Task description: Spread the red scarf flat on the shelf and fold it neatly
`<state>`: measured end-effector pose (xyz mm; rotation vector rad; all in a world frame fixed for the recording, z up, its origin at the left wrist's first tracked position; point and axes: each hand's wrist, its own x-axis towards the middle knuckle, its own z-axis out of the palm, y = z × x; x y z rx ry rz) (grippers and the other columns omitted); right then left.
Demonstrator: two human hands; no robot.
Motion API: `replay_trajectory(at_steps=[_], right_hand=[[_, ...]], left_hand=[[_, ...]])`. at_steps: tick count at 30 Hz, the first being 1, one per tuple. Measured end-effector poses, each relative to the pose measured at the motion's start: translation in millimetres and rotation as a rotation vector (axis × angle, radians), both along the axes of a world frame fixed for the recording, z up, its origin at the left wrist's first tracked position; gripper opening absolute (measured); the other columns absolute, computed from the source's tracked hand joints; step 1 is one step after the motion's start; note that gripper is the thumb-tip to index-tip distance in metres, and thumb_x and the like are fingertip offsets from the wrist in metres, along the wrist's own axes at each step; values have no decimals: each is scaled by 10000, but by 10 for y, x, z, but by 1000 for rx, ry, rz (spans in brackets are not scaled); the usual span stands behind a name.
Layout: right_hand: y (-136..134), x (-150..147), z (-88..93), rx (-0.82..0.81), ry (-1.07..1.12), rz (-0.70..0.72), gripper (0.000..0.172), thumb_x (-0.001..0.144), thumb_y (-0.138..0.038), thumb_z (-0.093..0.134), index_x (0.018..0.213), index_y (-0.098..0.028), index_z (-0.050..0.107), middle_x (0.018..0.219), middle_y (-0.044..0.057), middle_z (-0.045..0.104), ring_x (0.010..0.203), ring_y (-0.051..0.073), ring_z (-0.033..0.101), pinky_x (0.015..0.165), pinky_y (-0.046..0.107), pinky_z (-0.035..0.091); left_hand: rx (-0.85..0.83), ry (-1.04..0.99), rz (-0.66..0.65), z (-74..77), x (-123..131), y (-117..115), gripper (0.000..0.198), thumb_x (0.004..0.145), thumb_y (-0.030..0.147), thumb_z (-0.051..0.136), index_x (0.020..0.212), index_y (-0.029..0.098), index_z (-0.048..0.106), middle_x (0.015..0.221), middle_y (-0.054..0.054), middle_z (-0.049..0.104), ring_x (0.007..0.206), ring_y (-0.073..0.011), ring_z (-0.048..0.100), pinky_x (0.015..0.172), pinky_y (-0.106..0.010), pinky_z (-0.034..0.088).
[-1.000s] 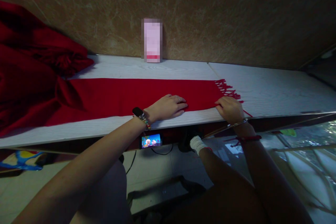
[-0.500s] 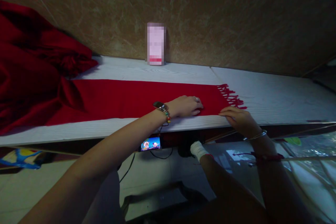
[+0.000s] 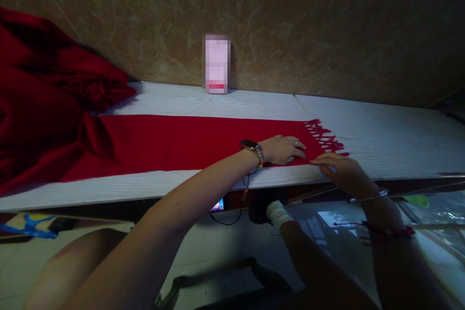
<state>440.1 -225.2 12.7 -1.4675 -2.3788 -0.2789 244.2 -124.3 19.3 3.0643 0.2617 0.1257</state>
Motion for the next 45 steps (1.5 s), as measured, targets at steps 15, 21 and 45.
replay_trajectory(at_steps=[15,21,45], right_hand=[[-25,234,-118,60,37,-137,226,771,-177,458,849,-225,665,822,55,716,747,219,666,653,365,540],[-21,282,-148,124,-31,-162,238,771,-158,457,865,-228,664,855,69,708,787,228,657,711,387,533],[-44,84,-4,-55,-198,-279,295,738,-98,378,739,-205,653,761,59,705,688,191,648,647,303,502]], left_hand=[[-107,28,316,-126,-70,151,575,884,542,323,1388,269,364,1498,-48,285,1374,-302,203,1068,-562,200],[-46,-25,215,-39,-94,66,490,928,437,334,1344,199,435,1467,-87,345,1357,-262,258,1068,-520,233],[-166,140,264,-30,-151,-1,617,879,586,264,1424,297,273,1533,10,151,1407,-241,112,1117,-525,93]])
